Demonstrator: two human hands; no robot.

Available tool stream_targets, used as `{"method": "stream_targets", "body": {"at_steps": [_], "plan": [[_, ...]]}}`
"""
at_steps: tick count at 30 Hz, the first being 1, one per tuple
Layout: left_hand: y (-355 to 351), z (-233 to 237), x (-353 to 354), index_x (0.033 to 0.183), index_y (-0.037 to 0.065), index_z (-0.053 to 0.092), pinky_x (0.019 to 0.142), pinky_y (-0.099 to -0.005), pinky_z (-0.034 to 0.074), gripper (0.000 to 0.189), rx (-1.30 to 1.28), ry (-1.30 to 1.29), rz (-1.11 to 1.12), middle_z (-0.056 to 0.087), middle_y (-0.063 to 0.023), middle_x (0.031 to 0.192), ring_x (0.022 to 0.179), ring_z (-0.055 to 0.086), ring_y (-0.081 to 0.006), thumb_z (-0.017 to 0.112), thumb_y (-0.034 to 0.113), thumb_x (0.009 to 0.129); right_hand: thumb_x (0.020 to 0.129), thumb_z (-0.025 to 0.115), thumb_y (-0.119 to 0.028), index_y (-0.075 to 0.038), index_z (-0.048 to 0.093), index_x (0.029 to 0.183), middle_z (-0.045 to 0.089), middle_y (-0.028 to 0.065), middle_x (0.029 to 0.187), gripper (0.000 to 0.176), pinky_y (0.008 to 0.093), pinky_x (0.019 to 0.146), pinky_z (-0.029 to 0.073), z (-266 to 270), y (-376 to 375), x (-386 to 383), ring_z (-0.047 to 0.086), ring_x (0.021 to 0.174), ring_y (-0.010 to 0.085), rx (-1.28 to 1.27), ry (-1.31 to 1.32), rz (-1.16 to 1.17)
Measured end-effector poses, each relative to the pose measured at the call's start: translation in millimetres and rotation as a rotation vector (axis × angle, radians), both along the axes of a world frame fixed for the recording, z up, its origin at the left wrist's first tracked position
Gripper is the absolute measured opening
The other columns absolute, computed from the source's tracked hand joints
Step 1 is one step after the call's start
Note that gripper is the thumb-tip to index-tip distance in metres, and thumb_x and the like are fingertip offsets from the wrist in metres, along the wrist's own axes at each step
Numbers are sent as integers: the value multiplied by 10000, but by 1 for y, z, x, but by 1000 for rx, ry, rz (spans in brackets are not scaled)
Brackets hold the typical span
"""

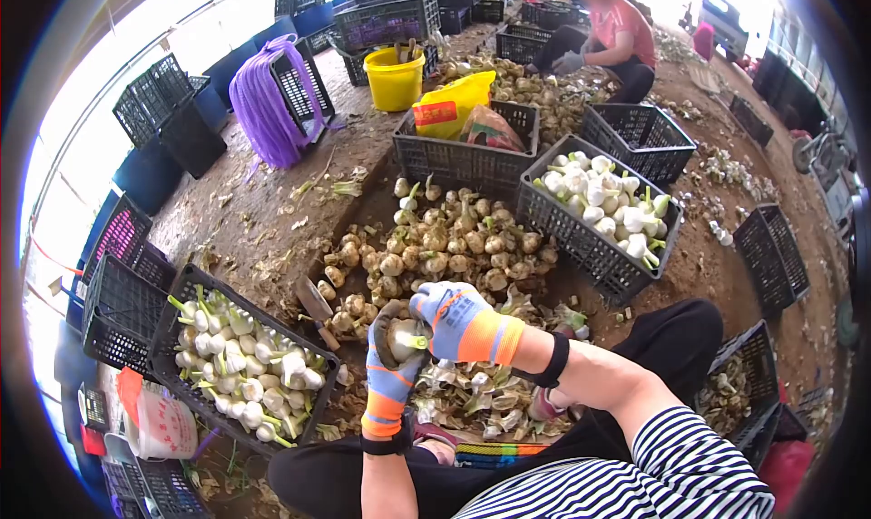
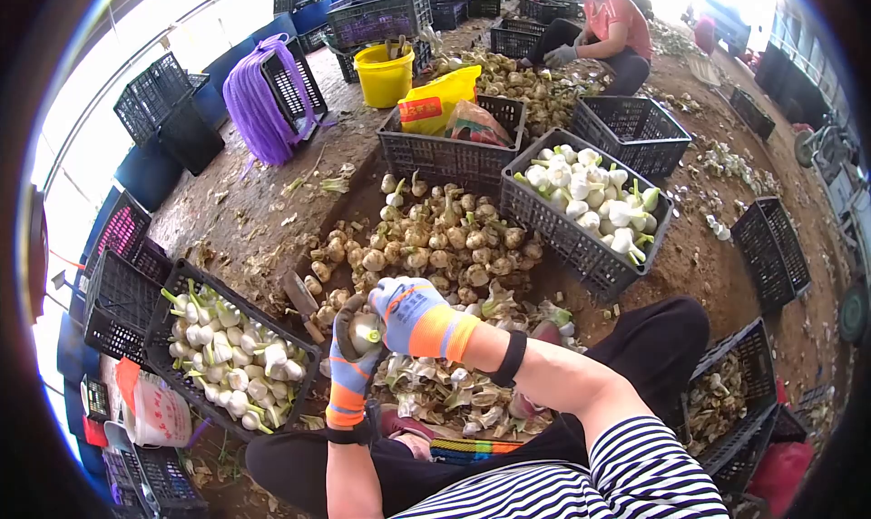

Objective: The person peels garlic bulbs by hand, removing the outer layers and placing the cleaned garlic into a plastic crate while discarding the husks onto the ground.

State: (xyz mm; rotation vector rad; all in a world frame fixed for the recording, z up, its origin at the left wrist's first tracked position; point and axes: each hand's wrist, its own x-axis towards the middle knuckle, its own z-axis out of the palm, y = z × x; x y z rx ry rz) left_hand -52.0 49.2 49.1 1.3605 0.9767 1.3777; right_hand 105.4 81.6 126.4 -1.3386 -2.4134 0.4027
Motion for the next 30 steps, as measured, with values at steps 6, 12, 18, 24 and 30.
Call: {"method": "stream_targets", "body": {"at_steps": [6,12,18,24,30], "plan": [[3,5,2,1154,-1,552,842,-302,494,362,-156,-537,286,617,-91,1068,946,594,-170,647,-35,806,747,654,-117,10,598,913,612,181,865,217,371,719,481,-27,-2,-11,604,825,336,-268,607,-73],[5,-12,-10,1125,2,573,789,-276,512,257,-124,-426,395,626,-80,1031,901,610,-156,607,66,879,708,642,-120,-10,576,883,584,174,862,217,411,708,475,-40,0,-14,583,815,364,4,386,-154],[1,0,-6,1105,4,603,830,-288,476,279,-64,-298,294,631,-76,1073,939,588,-157,636,150,870,703,650,-139,-28,577,875,595,172,869,218,414,725,474,-53,20,-1,583,832,370,26,394,-323],[-4,7,-3,1135,31,576,749,-242,485,293,-163,-646,217,617,-51,1049,927,587,-138,632,159,877,732,605,-228,-63,623,1008,619,175,1022,322,391,848,476,-113,38,39,594,971,342,-174,140,-495],[3,-3,7,1180,19,503,867,-320,486,309,-118,-651,124,583,-107,1158,1030,583,-225,565,182,925,880,572,-333,-110,573,1201,646,92,1109,390,404,748,528,-155,11,48,649,885,262,-1074,1124,-347]]}}
